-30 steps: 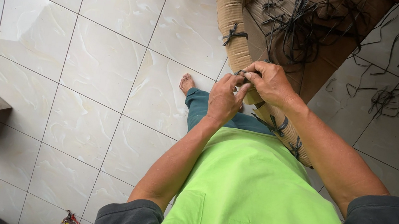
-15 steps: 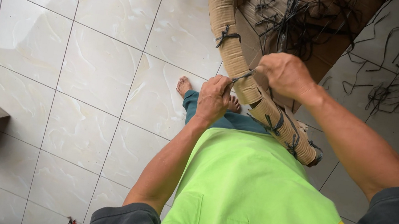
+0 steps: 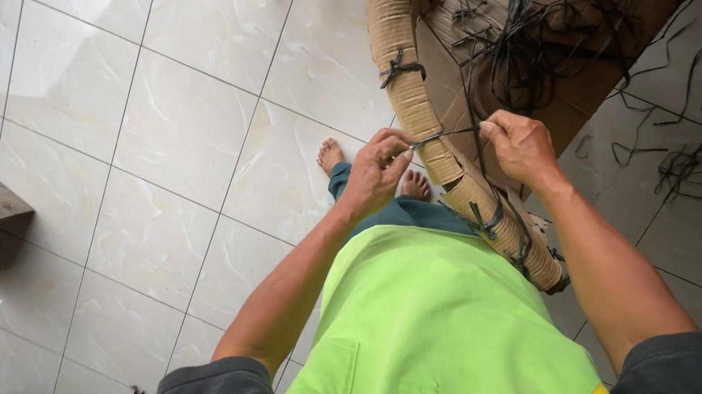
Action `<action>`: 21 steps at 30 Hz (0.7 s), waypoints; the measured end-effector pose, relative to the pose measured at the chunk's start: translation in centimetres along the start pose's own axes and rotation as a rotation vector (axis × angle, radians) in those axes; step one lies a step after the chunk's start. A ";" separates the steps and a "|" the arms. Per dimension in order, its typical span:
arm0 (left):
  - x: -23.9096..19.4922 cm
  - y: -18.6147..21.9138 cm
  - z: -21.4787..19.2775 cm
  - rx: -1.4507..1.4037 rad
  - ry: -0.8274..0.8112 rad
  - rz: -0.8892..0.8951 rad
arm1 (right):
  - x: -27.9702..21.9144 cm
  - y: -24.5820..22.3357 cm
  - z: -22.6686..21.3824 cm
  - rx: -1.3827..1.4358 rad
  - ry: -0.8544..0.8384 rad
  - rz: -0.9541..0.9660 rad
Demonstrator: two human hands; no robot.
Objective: Wrapping a wooden chair frame with cardboard and securing it with plastic ties
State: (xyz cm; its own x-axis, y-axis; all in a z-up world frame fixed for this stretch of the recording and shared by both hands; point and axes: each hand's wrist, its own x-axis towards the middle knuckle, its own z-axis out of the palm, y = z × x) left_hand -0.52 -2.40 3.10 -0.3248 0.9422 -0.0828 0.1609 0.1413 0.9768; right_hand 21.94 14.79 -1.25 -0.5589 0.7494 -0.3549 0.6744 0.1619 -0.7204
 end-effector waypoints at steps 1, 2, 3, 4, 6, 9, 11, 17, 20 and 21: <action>0.5 -0.1 0.2 0.001 -0.004 0.005 | 0.2 0.5 -0.1 0.001 0.006 0.000; 0.7 -0.3 0.6 -0.105 -0.011 -0.014 | 0.1 1.1 -0.2 0.005 0.018 0.018; 0.9 -0.4 1.0 -0.210 -0.019 -0.034 | 0.0 1.7 -0.3 0.010 0.031 0.037; 0.9 -0.7 1.1 -0.213 -0.022 -0.037 | -0.6 2.0 -0.8 0.009 0.030 0.042; 1.0 -1.2 1.3 -0.389 -0.015 -0.220 | -1.6 2.6 -1.6 0.075 0.064 0.068; 1.8 -2.2 1.8 -0.480 0.036 -0.275 | -2.0 2.7 -2.8 0.262 0.095 0.073; 2.2 -2.2 2.3 -0.510 0.033 -0.277 | -2.8 0.8 -3.6 0.328 0.113 0.074; 2.5 -4.0 3.2 -0.416 -0.019 -0.251 | -4.2 -3.8 -5.2 0.494 0.177 -0.001; 2.8 -4.3 3.3 -0.405 -0.008 -0.245 | -3.8 -4.6 -5.5 0.551 0.205 -0.100; 2.9 -4.2 3.3 -0.401 0.008 -0.251 | -3.6 -4.9 -5.6 0.593 0.212 -0.152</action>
State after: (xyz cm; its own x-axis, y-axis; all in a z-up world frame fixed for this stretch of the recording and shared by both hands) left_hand 0.96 0.76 -1.88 -0.3149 0.8913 -0.3261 -0.2954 0.2345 0.9261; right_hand 23.39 14.95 6.89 -0.4788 0.8665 -0.1411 0.1804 -0.0602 -0.9818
